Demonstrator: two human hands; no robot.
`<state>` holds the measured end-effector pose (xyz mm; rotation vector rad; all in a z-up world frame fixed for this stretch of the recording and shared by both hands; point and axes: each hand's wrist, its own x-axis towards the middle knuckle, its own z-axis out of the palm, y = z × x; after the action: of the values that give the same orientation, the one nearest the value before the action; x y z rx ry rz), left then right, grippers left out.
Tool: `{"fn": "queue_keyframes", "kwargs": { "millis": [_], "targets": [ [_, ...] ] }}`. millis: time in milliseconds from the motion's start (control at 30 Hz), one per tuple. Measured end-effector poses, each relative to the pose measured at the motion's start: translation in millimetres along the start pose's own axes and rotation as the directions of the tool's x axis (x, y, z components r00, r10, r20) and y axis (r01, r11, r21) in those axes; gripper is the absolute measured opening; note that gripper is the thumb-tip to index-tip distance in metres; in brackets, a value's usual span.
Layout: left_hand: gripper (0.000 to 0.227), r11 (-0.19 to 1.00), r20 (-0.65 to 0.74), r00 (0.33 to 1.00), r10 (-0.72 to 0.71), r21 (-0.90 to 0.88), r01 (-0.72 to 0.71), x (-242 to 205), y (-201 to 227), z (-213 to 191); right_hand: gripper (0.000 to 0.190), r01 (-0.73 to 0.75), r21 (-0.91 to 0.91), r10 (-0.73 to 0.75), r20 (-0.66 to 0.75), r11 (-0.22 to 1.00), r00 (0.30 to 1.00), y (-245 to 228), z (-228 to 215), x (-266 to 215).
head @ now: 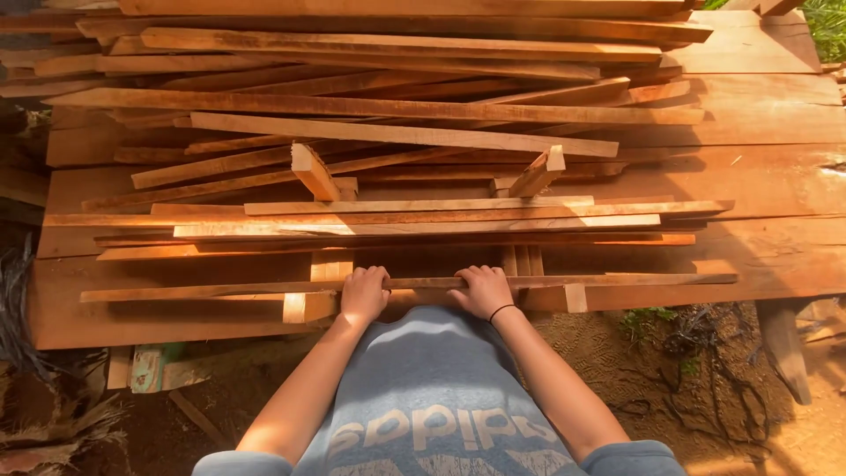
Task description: Arranging and aligning thin wooden planks on a rack or stack.
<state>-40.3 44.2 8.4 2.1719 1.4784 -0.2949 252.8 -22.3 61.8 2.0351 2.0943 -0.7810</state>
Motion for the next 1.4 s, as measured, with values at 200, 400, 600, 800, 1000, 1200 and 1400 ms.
{"fn": "queue_keyframes", "kwargs": {
  "millis": [200, 400, 600, 800, 1000, 1200, 1400],
  "targets": [
    [0.063, 0.999, 0.242, 0.970, 0.020, -0.037, -0.012, -18.2, 35.0, -72.9, 0.065, -0.091, 0.154, 0.058, 0.211, 0.984, 0.976, -4.0, -15.3, 5.1],
    [0.079, 0.995, 0.328, 0.942, -0.066, -0.051, 0.087, 8.7, 29.6, -66.6, 0.072, -0.169, 0.115, 0.141, 0.219, 0.979, 0.966, 4.7, -20.9, 14.7],
    [0.074, 0.997, 0.228, 0.971, -0.069, 0.030, 0.064, 19.4, 15.8, -29.9, 0.080, -0.215, 0.064, 0.193, 0.243, 0.975, 0.950, 13.5, -10.8, 19.1],
    [0.047, 0.998, -0.054, 0.999, -0.003, -0.064, 0.000, -1.7, 2.9, -10.2, 0.057, -0.160, 0.101, 0.154, 0.065, 0.982, 0.986, 13.2, -13.6, 0.4],
    [0.041, 0.999, -0.175, 0.984, 0.009, -0.051, -0.018, -23.4, 9.8, -8.5, 0.042, -0.065, 0.025, 0.068, -0.142, 0.998, 0.988, 15.1, -4.6, -15.7],
    [0.038, 0.999, -0.114, 0.993, 0.007, -0.049, -0.013, -19.7, 3.5, 1.1, 0.049, -0.037, 0.129, 0.042, -0.040, 0.991, 0.998, 21.8, 22.3, -13.2],
    [0.037, 0.996, -0.130, 0.991, -0.030, -0.084, 0.019, -2.1, 2.5, -0.5, 0.052, -0.092, 0.235, 0.077, 0.072, 0.968, 0.994, 22.7, 13.2, -4.6]
  ]
}}
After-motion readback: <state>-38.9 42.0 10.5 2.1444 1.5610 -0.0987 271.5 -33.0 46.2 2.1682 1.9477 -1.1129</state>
